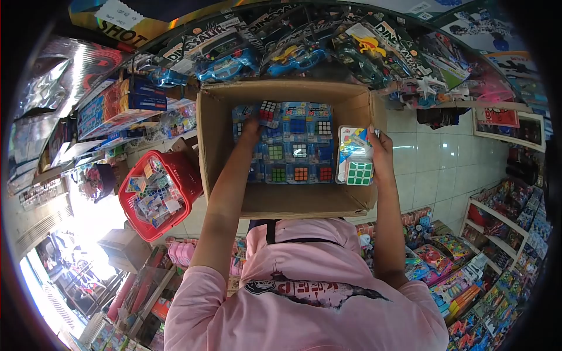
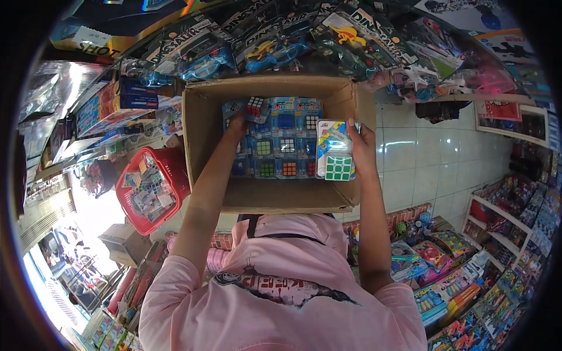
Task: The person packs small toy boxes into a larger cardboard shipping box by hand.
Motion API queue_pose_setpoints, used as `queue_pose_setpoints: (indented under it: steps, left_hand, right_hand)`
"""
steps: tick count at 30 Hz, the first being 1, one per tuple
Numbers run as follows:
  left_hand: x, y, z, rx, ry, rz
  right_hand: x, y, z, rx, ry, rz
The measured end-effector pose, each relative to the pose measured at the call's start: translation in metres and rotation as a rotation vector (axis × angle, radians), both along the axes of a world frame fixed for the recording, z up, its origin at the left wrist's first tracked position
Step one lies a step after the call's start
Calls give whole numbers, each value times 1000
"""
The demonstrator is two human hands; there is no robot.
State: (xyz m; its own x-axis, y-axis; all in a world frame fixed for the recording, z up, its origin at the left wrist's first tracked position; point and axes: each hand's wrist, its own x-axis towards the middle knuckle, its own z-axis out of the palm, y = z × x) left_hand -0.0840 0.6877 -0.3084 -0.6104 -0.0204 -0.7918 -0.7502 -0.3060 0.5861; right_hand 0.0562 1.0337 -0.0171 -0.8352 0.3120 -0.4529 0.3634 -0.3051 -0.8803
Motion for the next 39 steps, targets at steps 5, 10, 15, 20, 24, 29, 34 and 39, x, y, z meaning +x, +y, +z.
queue_pose_setpoints:
  steps: [5, 10, 15, 20, 24, 29, 34, 39]
  left_hand:
    - [11, -3, -19, -270, -10, -210]
    - [30, 8, -2, -536, 266, -486]
    - [34, 14, 58, -681, 303, -595]
    - [35, 10, 53, -933, 315, -685]
    - [32, 20, 88, -1076, 180, -737]
    - [31, 31, 102, -1260, 216, -693]
    - [26, 24, 102, -1337, 355, -827]
    - [21, 12, 103, -1443, 767, -865]
  right_hand:
    - [-1, -2, -1, 27, 15, 25]
    - [-2, -2, -3, 57, 23, 15]
    - [0, 3, -7, 47, 8, 32]
    - [0, 1, -5, 75, 4, 54]
    - [1, 2, -6, 95, 1, 56]
    - [0, 0, -4, 118, -4, 86]
    - [2, 1, -9, 139, -13, 96]
    - [2, 2, -9, 135, -12, 84]
